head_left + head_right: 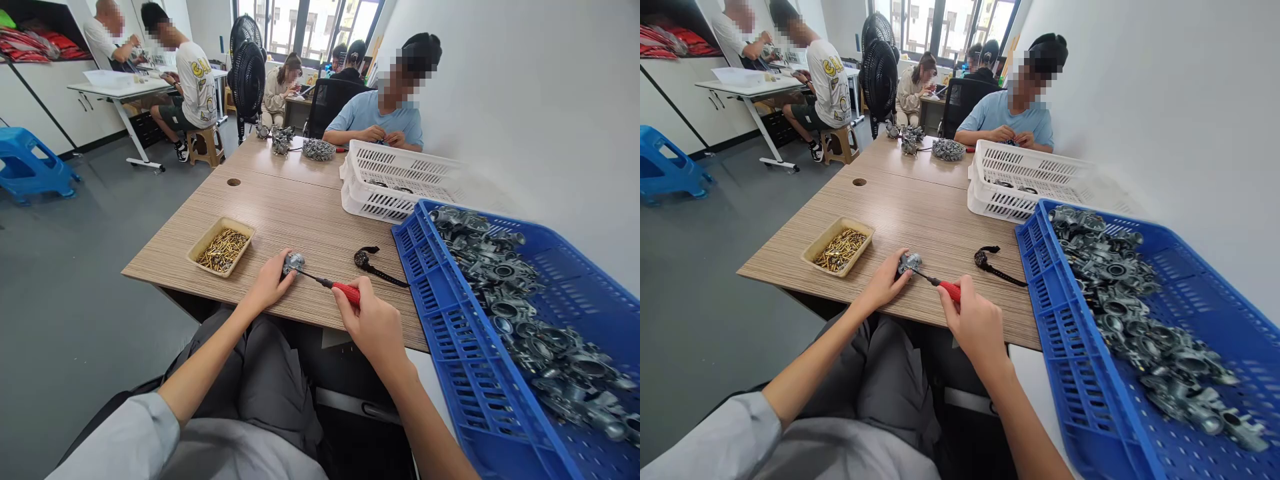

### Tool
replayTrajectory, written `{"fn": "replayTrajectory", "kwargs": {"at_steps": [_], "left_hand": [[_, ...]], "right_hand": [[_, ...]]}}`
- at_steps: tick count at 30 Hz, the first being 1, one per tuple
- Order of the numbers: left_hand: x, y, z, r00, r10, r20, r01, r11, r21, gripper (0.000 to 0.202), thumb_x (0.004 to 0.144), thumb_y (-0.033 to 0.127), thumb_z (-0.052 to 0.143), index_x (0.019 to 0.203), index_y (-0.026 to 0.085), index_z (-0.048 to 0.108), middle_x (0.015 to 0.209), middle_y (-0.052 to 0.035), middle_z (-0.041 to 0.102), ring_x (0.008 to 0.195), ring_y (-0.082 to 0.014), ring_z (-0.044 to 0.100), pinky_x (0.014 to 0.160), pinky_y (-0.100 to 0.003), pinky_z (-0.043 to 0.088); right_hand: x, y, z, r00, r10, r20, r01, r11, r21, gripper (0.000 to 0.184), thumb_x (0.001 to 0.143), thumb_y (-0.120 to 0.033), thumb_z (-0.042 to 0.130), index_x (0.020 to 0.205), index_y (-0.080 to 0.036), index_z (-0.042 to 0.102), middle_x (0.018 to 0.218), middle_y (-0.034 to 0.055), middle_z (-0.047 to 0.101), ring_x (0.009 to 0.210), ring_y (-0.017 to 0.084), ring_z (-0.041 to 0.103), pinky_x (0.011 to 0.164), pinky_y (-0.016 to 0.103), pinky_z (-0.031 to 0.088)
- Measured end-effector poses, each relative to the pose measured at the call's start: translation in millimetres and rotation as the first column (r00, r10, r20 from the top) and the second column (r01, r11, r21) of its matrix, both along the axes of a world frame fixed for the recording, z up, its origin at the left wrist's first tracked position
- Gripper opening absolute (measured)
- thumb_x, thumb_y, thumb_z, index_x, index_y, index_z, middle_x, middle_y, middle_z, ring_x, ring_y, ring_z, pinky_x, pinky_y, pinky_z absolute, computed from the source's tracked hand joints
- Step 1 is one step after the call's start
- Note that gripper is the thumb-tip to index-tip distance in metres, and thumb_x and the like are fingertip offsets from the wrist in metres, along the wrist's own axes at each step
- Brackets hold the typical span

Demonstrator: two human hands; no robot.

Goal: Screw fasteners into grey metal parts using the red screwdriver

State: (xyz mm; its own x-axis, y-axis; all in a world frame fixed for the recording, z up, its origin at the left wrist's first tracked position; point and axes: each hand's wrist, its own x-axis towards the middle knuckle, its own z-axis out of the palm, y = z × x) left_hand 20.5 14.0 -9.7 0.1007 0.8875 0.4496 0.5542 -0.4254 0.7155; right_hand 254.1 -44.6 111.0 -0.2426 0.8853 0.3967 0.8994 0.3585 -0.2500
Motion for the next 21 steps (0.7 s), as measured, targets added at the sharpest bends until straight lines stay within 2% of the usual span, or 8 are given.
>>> {"fn": "replayTrajectory", "kwargs": {"at_steps": [5,10,12,16,19,21], "left_hand": [[-1,0,0.7,1.0,-0.003,0.003,0.003,1.0,-0.001,0.056,0.106,0.037,0.052,0.157,0.021,0.037,0.153,-0.017,0.058,0.14,-0.0311,0.058,0.118,-0.05,0.045],[-1,-1,1.4,1.0,-0.004,-0.001,0.004,1.0,-0.006,0.055,0.106,0.037,0.051,0.157,0.022,0.037,0.151,-0.0165,0.06,0.137,-0.0309,0.06,0.116,-0.05,0.047],[-1,-1,1.8,1.0,-0.004,-0.002,0.004,1.0,-0.006,0.055,0.106,0.036,0.051,0.157,0.021,0.038,0.151,-0.0168,0.06,0.137,-0.0311,0.06,0.116,-0.049,0.047],[0,0,1.6,1.0,0.003,0.004,-0.003,1.0,-0.003,0.054,0.106,0.036,0.051,0.156,0.02,0.039,0.15,-0.0172,0.061,0.135,-0.0314,0.061,0.115,-0.05,0.047],[-1,0,0.8,1.0,0.01,0.007,-0.01,1.0,-0.001,0.053,0.106,0.036,0.052,0.155,0.02,0.039,0.148,-0.0176,0.062,0.133,-0.0316,0.062,0.114,-0.05,0.047],[-1,0,0.4,1.0,0.01,0.002,-0.01,1.0,-0.002,0.054,0.106,0.036,0.052,0.155,0.02,0.039,0.147,-0.0174,0.062,0.134,-0.0314,0.061,0.114,-0.05,0.047]], "right_hand": [[1,-6,13.3,0.99,0.124,-0.069,-0.132,0.982,-0.131,0.029,0.103,-0.043,0.053,0.123,-0.022,0.053,0.075,0.0029,0.074,0.06,0.025,0.072,0.059,0.03,0.043],[4,-7,15.0,0.97,0.24,-0.039,-0.243,0.961,-0.134,0.019,0.105,-0.032,0.047,0.121,-0.023,0.051,0.101,0.0104,0.08,0.081,0.029,0.078,0.065,0.032,0.048],[3,-6,9.8,0.98,0.2,0.019,-0.198,0.977,-0.085,0.02,0.107,-0.036,0.045,0.118,-0.022,0.053,0.094,0.011,0.079,0.077,0.029,0.078,0.061,0.03,0.044],[0,-4,-0.8,0.989,0.023,0.148,-0.03,0.999,0.044,0.037,0.109,-0.053,0.042,0.106,-0.02,0.058,0.065,0.0082,0.071,0.058,0.028,0.071,0.051,0.029,0.029],[-2,-4,-2.3,0.983,-0.03,0.179,0.019,0.998,0.066,0.042,0.109,-0.057,0.04,0.101,-0.02,0.059,0.06,0.0073,0.069,0.054,0.026,0.069,0.05,0.03,0.024],[-2,-5,0.4,0.987,-0.019,0.161,0.014,0.999,0.035,0.039,0.109,-0.055,0.041,0.104,-0.021,0.059,0.061,0.0067,0.07,0.055,0.027,0.069,0.05,0.029,0.024]]}}
